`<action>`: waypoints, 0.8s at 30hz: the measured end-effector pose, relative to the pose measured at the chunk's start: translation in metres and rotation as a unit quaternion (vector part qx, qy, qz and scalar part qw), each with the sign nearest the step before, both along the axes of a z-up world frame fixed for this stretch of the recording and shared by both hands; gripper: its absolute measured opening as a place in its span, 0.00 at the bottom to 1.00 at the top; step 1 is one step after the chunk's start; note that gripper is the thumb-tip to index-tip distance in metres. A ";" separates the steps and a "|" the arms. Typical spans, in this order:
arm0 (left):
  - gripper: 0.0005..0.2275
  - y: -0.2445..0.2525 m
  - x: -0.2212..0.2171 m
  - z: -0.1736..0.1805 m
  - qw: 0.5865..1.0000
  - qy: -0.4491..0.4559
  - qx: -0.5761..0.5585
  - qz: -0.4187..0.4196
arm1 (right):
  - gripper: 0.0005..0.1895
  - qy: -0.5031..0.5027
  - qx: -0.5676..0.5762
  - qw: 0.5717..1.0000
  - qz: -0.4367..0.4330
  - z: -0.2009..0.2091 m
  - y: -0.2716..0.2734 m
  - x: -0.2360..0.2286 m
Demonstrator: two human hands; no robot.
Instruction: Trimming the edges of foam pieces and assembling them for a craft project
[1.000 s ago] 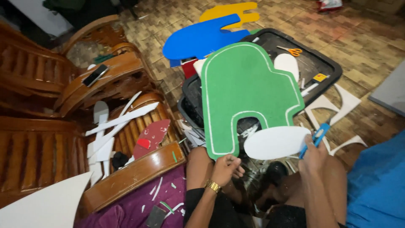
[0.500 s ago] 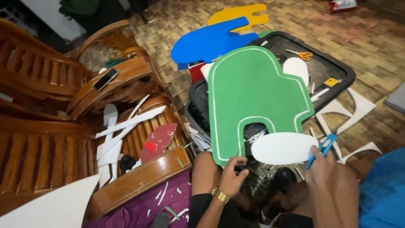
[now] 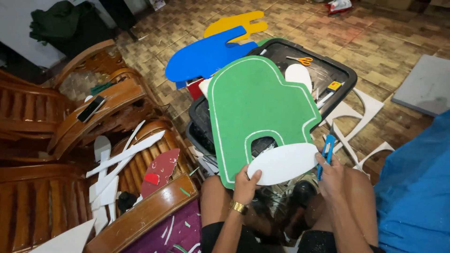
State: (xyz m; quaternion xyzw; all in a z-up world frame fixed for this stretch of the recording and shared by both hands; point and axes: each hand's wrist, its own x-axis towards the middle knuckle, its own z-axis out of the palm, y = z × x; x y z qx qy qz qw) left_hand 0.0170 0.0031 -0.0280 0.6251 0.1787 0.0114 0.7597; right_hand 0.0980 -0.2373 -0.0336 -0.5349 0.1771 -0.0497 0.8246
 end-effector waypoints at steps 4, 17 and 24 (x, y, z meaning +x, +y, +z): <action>0.21 0.003 0.000 -0.013 0.996 0.007 -0.085 0.011 | 0.12 -0.009 0.050 0.998 0.036 -0.017 -0.011 0.004; 0.22 0.016 0.015 -0.004 0.992 0.011 -0.114 0.053 | 0.14 -0.003 0.077 0.995 0.069 -0.005 -0.006 0.006; 0.28 -0.022 0.009 0.017 0.975 0.012 -0.219 0.041 | 0.25 0.000 0.204 0.975 0.087 -0.031 0.012 -0.004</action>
